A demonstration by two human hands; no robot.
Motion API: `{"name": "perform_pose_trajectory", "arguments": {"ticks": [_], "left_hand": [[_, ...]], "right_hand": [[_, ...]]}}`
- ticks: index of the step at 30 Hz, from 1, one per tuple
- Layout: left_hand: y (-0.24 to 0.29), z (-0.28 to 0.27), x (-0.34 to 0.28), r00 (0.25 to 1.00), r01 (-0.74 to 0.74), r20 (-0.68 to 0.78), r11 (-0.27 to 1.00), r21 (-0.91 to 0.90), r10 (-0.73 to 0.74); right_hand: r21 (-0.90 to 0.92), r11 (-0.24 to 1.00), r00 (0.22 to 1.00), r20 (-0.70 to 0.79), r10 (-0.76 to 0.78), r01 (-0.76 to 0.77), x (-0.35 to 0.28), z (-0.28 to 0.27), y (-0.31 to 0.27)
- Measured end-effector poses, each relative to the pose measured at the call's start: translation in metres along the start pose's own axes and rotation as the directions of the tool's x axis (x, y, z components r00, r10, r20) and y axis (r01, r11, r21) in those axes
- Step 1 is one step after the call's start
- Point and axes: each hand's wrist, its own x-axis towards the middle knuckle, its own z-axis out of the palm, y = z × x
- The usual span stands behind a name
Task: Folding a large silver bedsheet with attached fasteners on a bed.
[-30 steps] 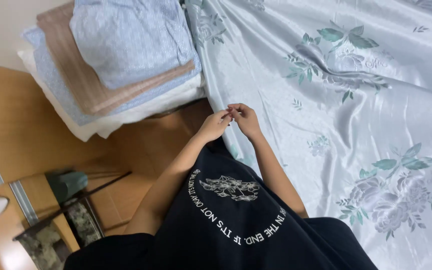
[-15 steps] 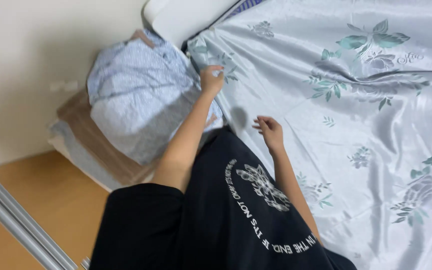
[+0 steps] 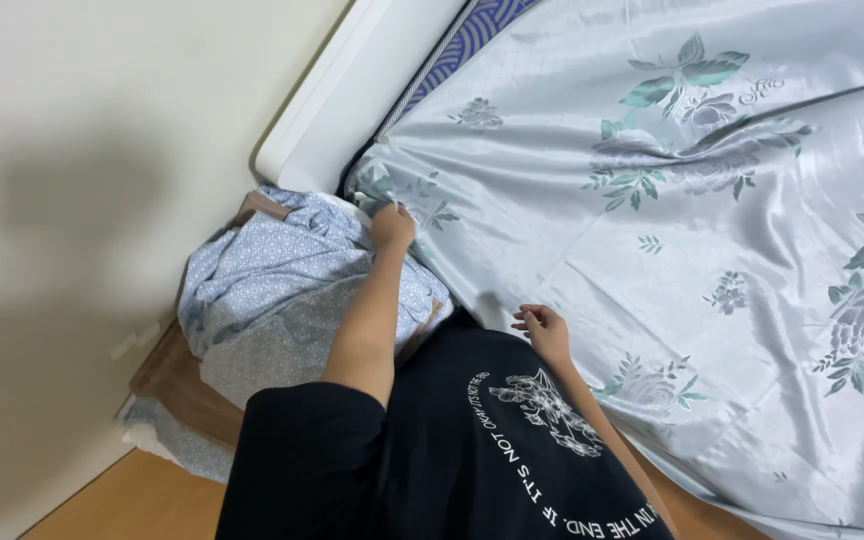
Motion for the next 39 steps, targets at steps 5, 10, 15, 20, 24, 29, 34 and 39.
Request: {"name": "perform_pose_trajectory", "arguments": {"ticks": [5,10,15,20,24,29,34,39], "left_hand": [[0.034,-0.031,-0.067,0.988,-0.124,0.079,0.985,-0.116,0.133],[0.062,-0.040,-0.170,0.880,-0.451,0.101,0.883,-0.129,0.464],[0.113,-0.053,-0.264,0.605,-0.724,0.084,0.591,-0.356,0.792],[0.172,-0.078,-0.313,0.395,-0.775,0.141,0.411,-0.480,0.908],[0.209,-0.082,-0.357,0.189,-0.743,0.222,0.287,-0.605,0.957],[0.241,-0.085,-0.402,0.116,-0.622,0.324,0.323,-0.713,0.939],[0.270,-0.133,-0.410,0.113,-0.251,0.136,0.160,-0.954,0.984],[0.263,-0.177,-0.395,0.284,-0.181,0.051,0.106,-0.978,0.958]], "right_hand": [[-0.050,0.996,0.997,0.037,-0.074,0.075,0.005,0.022,-0.046],[-0.130,0.971,0.975,0.113,-0.189,0.203,0.003,0.045,-0.082],[-0.654,0.185,0.559,0.425,-0.712,0.734,0.043,0.026,0.024],[0.202,0.728,0.747,-0.026,-0.664,0.655,0.034,-0.021,0.076],[0.383,0.722,0.816,-0.238,-0.526,0.577,-0.032,-0.076,0.038],[-0.275,0.843,0.775,-0.338,-0.535,0.462,-0.118,-0.111,0.004],[-0.281,0.874,0.739,-0.467,-0.485,0.396,-0.154,-0.124,0.054],[-0.327,0.896,0.649,-0.618,-0.444,0.301,-0.167,-0.174,0.099]]}}
